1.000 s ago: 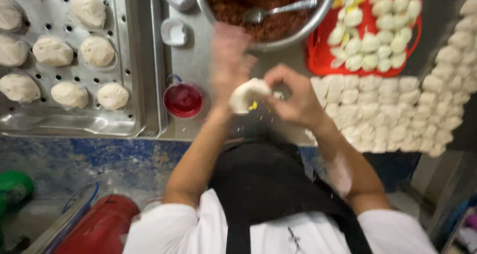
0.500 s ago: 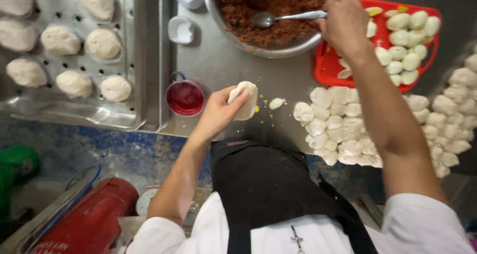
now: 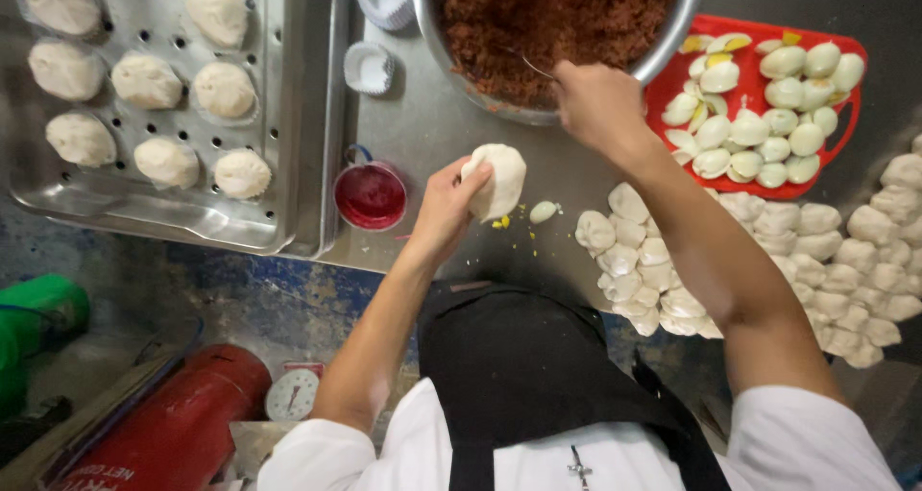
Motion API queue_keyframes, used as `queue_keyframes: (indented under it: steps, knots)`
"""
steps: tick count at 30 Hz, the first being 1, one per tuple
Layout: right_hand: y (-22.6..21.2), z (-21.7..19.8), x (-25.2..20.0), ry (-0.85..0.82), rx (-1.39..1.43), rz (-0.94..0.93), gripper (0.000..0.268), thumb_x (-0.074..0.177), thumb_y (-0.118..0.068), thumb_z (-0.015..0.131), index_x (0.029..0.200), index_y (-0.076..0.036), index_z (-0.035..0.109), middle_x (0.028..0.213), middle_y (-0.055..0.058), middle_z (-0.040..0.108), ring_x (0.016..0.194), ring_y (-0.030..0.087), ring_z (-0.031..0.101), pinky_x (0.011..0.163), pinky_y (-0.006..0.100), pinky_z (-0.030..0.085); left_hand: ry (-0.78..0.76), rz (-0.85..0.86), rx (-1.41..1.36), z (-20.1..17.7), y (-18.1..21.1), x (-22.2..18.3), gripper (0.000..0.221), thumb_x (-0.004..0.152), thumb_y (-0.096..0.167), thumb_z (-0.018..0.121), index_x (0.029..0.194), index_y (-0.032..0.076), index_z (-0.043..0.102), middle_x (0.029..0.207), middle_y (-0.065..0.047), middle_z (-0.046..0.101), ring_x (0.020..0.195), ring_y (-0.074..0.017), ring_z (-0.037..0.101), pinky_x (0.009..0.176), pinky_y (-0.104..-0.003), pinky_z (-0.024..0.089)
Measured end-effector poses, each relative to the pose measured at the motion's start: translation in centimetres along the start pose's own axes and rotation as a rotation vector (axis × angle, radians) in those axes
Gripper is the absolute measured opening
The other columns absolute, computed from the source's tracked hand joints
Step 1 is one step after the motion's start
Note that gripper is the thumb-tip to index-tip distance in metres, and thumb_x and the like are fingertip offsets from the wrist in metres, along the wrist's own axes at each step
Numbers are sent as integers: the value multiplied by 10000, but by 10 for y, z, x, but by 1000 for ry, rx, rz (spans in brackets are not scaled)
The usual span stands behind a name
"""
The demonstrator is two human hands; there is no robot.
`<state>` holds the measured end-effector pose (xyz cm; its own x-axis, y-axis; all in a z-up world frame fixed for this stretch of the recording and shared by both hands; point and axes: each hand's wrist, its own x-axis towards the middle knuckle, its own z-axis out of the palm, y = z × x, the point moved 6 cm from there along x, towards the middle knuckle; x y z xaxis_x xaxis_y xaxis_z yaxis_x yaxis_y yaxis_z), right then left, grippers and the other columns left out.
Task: The person prepares filled buns by flattening dough balls, filling them with a meat mixture and egg pieces, sealing the dough, and placing the finished buns into a steamer tray.
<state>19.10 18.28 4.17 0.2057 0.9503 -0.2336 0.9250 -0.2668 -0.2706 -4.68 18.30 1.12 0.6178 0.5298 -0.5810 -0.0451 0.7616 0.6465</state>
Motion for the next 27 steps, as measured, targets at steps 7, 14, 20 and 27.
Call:
queue_keyframes:
  steps: [7,14,20,27]
  knots:
    - [20,-119,-20,440,-176,-9,278,972,-67,634,1208,-131,766,804,157,694,698,366,682,574,473,528,204,85,-137,-54,-39,36,357,993,204,663,1231,-61,651,1089,-99,728,922,-167,701,805,-328,577]
    - [47,-54,44,115,-376,-9,162,890,-96,628,993,-96,754,850,202,723,749,383,716,652,516,555,246,222,-203,-40,-44,113,298,998,137,644,1175,-101,669,1034,-104,727,891,-169,697,794,-334,568]
    - [26,2,3,103,-449,38,396,931,-118,653,1322,-62,625,816,168,712,679,342,727,582,478,555,189,226,-213,-42,-47,119,282,1007,138,658,1182,-82,678,1006,-89,722,867,-166,683,767,-339,567]
    - [-9,-24,-20,-63,-162,58,258,968,-153,599,1213,-158,682,791,145,711,672,329,704,558,492,556,103,163,-177,-44,-26,87,320,986,150,649,1238,-48,654,1057,-72,720,901,-151,696,755,-324,571]
